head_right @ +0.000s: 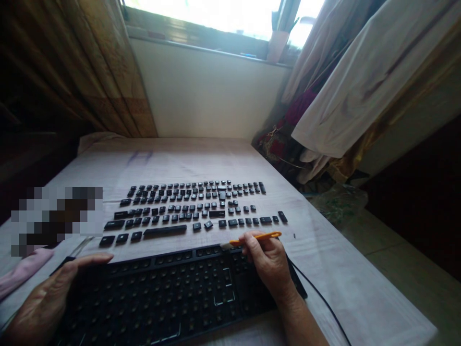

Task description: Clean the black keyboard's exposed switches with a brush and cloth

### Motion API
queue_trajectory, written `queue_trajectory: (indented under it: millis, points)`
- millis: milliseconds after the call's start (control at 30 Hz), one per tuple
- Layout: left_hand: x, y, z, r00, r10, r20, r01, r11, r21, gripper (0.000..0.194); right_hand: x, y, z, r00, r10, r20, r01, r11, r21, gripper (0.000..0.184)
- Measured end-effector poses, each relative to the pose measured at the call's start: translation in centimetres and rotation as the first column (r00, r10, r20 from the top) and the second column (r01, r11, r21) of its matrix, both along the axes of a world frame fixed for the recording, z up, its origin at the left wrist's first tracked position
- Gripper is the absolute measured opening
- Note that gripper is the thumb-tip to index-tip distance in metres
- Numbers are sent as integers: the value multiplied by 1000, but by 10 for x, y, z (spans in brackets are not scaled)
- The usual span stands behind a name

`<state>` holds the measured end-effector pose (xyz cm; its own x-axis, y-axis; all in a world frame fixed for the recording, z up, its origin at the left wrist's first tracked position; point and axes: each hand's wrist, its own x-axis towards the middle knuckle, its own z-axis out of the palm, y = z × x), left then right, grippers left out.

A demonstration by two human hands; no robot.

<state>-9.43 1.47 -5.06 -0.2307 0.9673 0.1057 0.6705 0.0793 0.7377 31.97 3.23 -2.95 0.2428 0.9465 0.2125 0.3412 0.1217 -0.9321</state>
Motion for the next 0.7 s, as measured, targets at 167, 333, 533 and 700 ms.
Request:
queue_trajectory:
  millis: [167,333,533,700]
  points:
    - [2,-2,7,1000,2,24,-1,999,-47,73,-1,1,-1,999,33,-35,-34,999,-31,35]
    - [3,-2,6,998,29,58,-24,996,-81,73,1,3,-2,999,-5,-43,5,1000,-7,38]
    - [-3,-2,-2,995,26,92,-17,996,-91,67,1,3,-3,998,18,-59,-19,1000,-17,38]
    - [-14,-1,-22,1000,-9,7,9,1000,24,61,0,2,-2,995,-32,-93,38,997,60,35]
